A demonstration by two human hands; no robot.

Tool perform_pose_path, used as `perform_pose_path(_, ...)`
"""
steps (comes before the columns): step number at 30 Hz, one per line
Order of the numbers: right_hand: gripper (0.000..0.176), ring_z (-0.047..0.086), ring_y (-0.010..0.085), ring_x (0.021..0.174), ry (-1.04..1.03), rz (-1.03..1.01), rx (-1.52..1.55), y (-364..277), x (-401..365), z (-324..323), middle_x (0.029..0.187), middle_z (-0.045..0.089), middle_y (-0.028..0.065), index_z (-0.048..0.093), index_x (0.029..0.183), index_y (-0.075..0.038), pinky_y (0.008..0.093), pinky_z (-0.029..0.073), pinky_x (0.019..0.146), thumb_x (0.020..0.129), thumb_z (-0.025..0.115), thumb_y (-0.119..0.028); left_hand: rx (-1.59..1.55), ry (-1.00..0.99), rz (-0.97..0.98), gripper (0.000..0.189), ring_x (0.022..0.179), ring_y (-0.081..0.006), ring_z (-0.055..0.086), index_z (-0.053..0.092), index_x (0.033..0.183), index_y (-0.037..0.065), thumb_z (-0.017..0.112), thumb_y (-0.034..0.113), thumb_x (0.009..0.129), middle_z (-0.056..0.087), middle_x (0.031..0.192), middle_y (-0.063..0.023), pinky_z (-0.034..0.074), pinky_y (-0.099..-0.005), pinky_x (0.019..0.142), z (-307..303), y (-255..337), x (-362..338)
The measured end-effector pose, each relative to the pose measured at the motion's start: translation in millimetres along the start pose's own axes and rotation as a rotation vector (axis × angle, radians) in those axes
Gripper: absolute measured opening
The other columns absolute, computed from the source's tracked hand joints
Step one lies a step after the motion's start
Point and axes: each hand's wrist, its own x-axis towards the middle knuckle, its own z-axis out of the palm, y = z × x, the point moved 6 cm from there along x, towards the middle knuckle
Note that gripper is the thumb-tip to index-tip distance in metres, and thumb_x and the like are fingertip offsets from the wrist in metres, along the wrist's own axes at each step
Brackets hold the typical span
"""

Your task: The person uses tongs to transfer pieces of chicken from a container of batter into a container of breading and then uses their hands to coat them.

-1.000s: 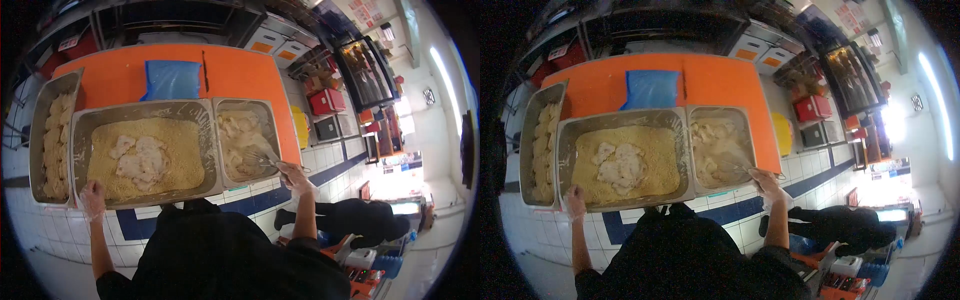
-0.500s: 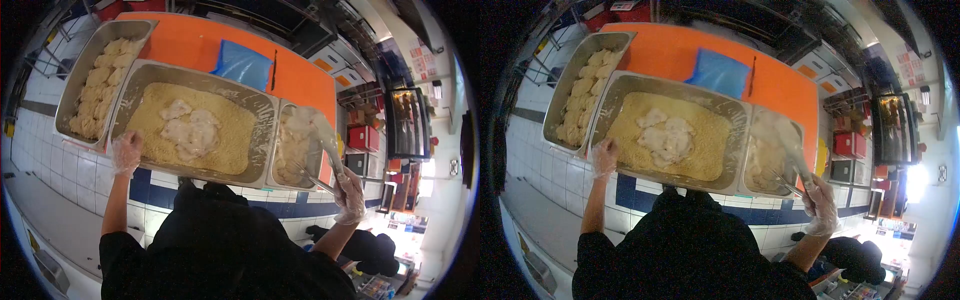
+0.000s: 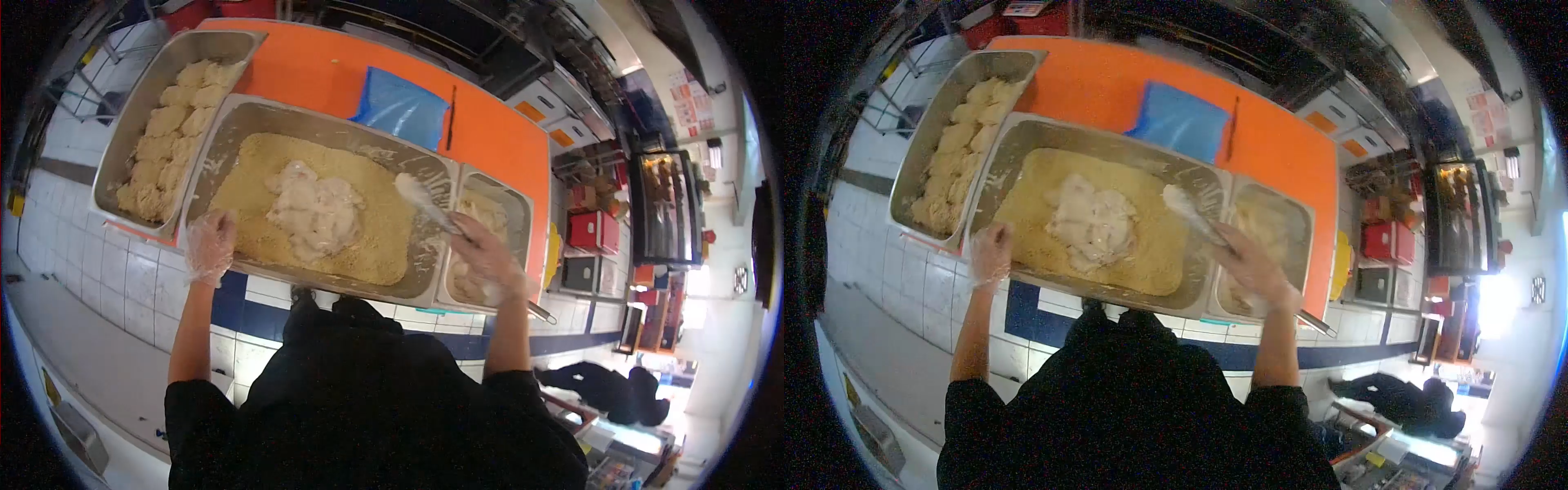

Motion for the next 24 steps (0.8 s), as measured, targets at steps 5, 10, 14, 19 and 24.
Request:
perform_pose_path(5, 0.034, 0.049, 0.0074, 0.083, 0.193, 0.349, 0.204, 48.6, -78.0, -89.6, 0.087, 0.052, -0.0040, 0.056, 0.123, -0.005, 0.0202, 0.040, 0.070, 0.091, 0.060, -0.018, 0.016, -0.132, -0.136, 0.020, 0.077, -0.0350, 0.059, 0.063, 0.090, 0.004, 0.060, 0.024, 0.088, 0.062, 0.077, -0.0167, 0.045, -0.0455, 0.070, 7.0, -4.6, 2.3)
perform_pose_path(10, 0.025, 0.061, 0.0209, 0.097, -0.021, 0.462, -0.197, 86.1, -87.2, -110.7, 0.101, 0.066, 0.0098, 0.062, 0.108, -0.002, 0.0338, 0.048, 0.085, 0.089, 0.059, -0.018, 0.034, -0.080, -0.023, 0.020, 0.070, -0.0350, 0.058, 0.062, 0.084, -0.001, 0.059, 0.018, 0.088, 0.060, 0.074, -0.0188, 0.044, -0.0426, 0.064, -0.5, 7.6, 5.7)
perform_pose_path(14, 0.019, 0.065, 0.0313, 0.091, -0.203, 0.474, -0.786, 105.0, -67.7, -98.2, 0.093, 0.067, 0.0151, 0.066, 0.099, -0.005, 0.0405, 0.054, 0.076, 0.087, 0.054, -0.014, -0.046, -0.102, -0.052, 0.020, 0.069, -0.0341, 0.059, 0.062, 0.083, -0.002, 0.058, 0.017, 0.089, 0.060, 0.073, -0.0198, 0.044, -0.0421, 0.062, 9.6, -10.1, 4.3)
perform_pose_path(19, 0.019, 0.067, 0.0262, 0.088, -0.204, 0.282, -1.060, 172.9, -37.4, -48.9, 0.087, 0.068, 0.0113, 0.067, 0.099, -0.006, 0.0408, 0.055, 0.068, 0.086, 0.056, -0.014, -0.158, -0.048, -0.108, 0.020, 0.073, -0.0301, 0.061, 0.063, 0.087, -0.003, 0.059, 0.017, 0.089, 0.062, 0.077, -0.0190, 0.047, -0.0393, 0.067, 18.3, -25.5, -0.4)
perform_pose_path(24, 0.024, 0.067, 0.0253, 0.086, -0.055, 0.225, -1.152, 161.4, -32.0, -46.3, 0.102, 0.064, 0.0168, 0.063, 0.107, -0.005, 0.0371, 0.055, 0.062, 0.086, 0.056, -0.012, -0.151, -0.114, -0.148, 0.020, 0.079, -0.0321, 0.062, 0.063, 0.090, -0.003, 0.059, 0.017, 0.089, 0.064, 0.083, -0.0185, 0.048, -0.0396, 0.072, 23.9, -39.7, -0.9)
